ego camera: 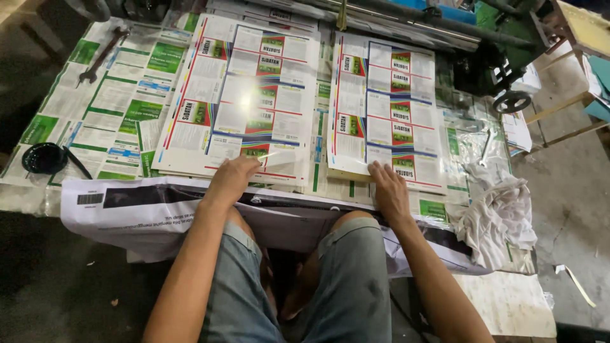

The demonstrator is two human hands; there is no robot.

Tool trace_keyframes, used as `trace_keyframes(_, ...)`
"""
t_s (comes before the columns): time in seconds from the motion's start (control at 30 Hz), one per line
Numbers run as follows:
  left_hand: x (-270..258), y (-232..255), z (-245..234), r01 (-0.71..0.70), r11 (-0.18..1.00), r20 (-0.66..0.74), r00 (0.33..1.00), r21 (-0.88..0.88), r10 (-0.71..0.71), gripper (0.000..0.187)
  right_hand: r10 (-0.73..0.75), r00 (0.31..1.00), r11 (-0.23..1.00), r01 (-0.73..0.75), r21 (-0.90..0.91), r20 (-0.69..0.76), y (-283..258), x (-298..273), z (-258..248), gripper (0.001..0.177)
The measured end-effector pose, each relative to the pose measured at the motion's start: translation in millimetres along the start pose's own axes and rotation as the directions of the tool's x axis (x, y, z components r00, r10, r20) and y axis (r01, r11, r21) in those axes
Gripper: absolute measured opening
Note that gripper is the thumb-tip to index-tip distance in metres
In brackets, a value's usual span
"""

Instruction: The person folds large printed sheets in half and places them into a machine. The person repeatedly picks up sheets, folds them, and feeds them into the machine's rollers.

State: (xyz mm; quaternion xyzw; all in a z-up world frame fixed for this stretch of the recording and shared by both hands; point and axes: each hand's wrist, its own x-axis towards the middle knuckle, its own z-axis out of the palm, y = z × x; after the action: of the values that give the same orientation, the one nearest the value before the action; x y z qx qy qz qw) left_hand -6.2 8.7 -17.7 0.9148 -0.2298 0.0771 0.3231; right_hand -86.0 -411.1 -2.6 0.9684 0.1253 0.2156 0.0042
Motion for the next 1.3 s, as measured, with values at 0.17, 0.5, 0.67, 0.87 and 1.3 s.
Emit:
trace_keyframes(0.17, 4, 12, -5, -0.021, 0.998, -0.024, 1.0, -0.061, 0.019, 0.019, 0.092, 0.996, 0.993, -0.09, 0.074, -0.019, 4, 4, 1, 0.048)
trace_keyframes(0.5, 5, 13, -4, -0.063, 0.997, -0.013, 0.998, 0.043, 0.064, 0.03, 0.062, 0.997, 0.99, -0.055, 0.129, -0.054, 43, 41, 30, 0.04)
trace_keyframes(0.67, 5, 12, -3, -0.066, 0.995, -0.045, 0.997, 0.077, 0.07, 0.028, 0.069, 0.998, 0.987, -0.067, 0.144, -0.007, 52, 69, 35, 0.042)
trace_keyframes(0.87, 9, 50, -40, -0.161, 0.966, -0.347, 0.911, 0.201, 0.224, 0.037, 0.115, 0.991, 0.981, -0.124, 0.15, 0.07, 73, 79, 58, 0.055)
trace_keyframes(1.3, 22, -1, 9, 0.136, 0.974, 0.24, 0.954, 0.181, -0.178, 0.047, 0.032, 0.991, 0.977, -0.059, 0.206, 0.134, 21, -11, -17, 0.07)
